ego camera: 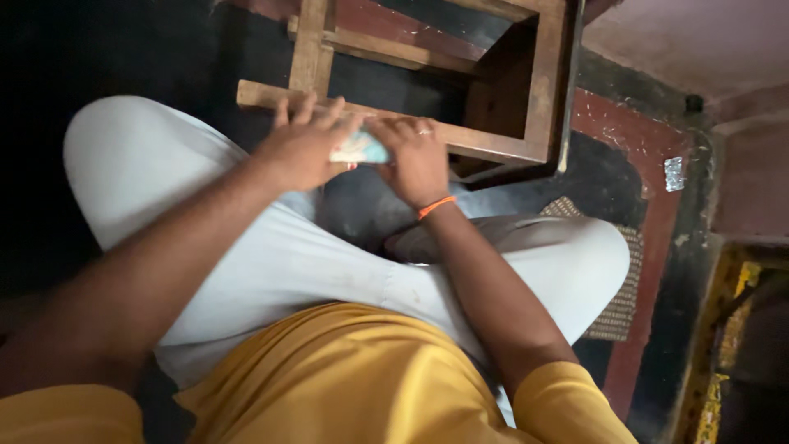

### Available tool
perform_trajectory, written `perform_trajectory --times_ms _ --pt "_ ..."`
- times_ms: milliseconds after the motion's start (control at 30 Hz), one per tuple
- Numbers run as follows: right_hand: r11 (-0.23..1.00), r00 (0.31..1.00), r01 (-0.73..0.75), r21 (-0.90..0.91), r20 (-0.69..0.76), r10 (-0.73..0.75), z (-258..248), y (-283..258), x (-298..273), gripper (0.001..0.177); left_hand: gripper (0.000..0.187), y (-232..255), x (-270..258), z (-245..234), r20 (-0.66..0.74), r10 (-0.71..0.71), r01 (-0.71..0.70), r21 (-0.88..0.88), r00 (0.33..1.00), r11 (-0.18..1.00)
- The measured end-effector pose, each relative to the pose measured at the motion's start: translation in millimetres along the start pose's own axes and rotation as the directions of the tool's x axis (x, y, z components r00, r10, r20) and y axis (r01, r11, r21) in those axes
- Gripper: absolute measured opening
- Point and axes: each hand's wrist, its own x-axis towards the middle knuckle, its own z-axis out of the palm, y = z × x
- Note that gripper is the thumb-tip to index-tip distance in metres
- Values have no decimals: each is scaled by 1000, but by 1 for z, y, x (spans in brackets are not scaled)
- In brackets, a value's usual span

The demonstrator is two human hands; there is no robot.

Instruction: The person sits on the floor and wipes a dark rectangular tabletop with a cloth. They then flip the table upside down and continue wiping the wooden legs and frame with the same cloth.

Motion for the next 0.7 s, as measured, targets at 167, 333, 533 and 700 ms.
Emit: perform_trajectory --times_ms 167,333,533,700 --pt "805 925 -310 506 -33 377 -22 90 -15 25 120 -87 23 -30 -97 -252 238 -140 963 961" --pt "136 642 -224 965 41 766 -52 142 -41 28 109 -162 46 8 382 -575 690 -379 724 616" --pt "389 781 -276 879 -31 624 -19 152 -53 30 88 -161 56 22 355 -656 721 -529 666 447" --pt "674 947 -167 720 -74 313 -11 136 -40 37 59 -122 58 -5 -13 -595 326 -826 804 460"
